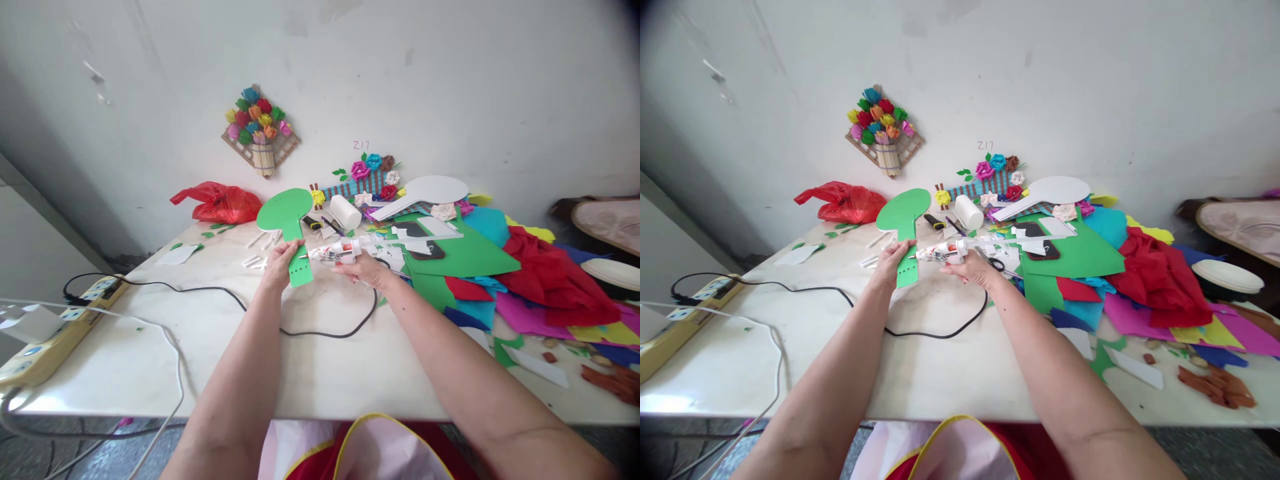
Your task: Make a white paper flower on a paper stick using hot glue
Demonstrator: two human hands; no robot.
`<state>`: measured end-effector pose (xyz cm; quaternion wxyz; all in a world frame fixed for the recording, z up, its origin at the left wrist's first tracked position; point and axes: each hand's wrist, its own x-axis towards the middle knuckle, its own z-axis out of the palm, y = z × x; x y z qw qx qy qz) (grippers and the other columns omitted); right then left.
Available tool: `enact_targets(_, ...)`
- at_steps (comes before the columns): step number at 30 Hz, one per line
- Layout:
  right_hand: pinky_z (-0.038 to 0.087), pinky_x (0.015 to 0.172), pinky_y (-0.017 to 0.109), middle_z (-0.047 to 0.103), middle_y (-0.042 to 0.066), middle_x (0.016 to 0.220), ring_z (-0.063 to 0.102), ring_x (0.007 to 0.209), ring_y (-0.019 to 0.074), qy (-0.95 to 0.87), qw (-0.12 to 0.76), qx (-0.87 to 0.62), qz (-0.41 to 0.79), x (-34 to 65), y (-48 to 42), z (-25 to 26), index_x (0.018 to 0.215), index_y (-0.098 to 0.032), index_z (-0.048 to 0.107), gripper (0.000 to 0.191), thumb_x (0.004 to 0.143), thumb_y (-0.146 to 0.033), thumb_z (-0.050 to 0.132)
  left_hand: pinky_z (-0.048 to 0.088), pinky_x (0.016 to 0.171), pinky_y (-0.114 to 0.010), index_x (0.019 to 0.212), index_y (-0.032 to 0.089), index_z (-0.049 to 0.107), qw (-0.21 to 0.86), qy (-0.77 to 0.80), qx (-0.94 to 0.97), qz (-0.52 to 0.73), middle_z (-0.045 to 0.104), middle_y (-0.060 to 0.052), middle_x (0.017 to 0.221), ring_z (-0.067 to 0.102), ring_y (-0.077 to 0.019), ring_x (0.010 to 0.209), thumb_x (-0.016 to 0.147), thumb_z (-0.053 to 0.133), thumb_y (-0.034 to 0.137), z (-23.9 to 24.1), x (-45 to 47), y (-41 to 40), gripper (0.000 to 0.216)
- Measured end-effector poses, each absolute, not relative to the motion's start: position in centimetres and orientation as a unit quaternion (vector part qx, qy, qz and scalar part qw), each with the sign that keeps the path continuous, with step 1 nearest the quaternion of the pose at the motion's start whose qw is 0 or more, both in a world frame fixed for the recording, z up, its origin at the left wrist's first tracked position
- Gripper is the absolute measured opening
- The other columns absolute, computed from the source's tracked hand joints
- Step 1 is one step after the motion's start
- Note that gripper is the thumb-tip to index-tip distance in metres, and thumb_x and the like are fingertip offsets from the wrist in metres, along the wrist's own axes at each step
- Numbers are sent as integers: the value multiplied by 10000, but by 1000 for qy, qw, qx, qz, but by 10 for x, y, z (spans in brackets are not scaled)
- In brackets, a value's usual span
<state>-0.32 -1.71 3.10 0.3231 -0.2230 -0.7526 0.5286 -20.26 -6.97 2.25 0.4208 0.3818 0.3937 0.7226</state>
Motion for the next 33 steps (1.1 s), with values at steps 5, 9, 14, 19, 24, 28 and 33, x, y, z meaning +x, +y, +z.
enact_targets(5,274,335,204,454,-54,548,344,357,34,-751,316,-202,544,-5,-19,30,665,-142,496,276,610,-340,681,370,424,-207,765,144,678,413,386,370,737,525,20,514,454,-73,421,580,740,383,21,-203,-68,309)
enact_targets(9,262,334,206,439,-58,513,337,340,33,-743,310,-197,559,-6,-20,29,637,-144,487,286,606,-346,686,370,421,-202,764,147,679,407,383,365,745,526,17,512,451,-73,426,593,731,390,21,-203,-67,302)
enact_targets(14,261,353,208,428,-71,472,315,337,29,-723,273,-207,600,2,-19,35,644,-145,489,277,591,-322,696,372,416,-186,764,140,672,397,379,367,751,532,26,524,458,-64,430,571,741,399,22,-205,-66,330)
enact_targets(19,262,377,206,352,-93,426,265,340,24,-669,291,-209,651,18,-10,42,663,-147,489,257,619,-311,682,345,400,-172,744,130,676,388,400,402,727,515,35,500,427,-52,417,557,745,412,21,-202,-65,346)
enact_targets(24,236,372,199,338,-91,420,255,342,20,-653,290,-221,664,24,-5,41,640,-143,480,274,604,-302,701,424,510,-186,792,157,689,372,392,411,734,620,8,644,532,-79,541,567,746,388,19,-200,-63,328)
enact_targets(28,239,367,198,362,-85,431,267,343,22,-658,263,-240,663,22,-6,38,675,-135,502,283,596,-310,709,482,690,-241,981,197,668,373,383,426,730,678,-34,898,617,-146,769,606,730,366,17,-202,-62,416)
enact_targets(33,261,366,201,345,-86,428,277,337,23,-676,239,-244,653,22,-5,35,606,-148,460,314,608,-344,706,437,892,-301,1190,259,550,362,374,463,718,593,-46,1181,542,-192,1078,687,675,347,16,-202,-62,525)
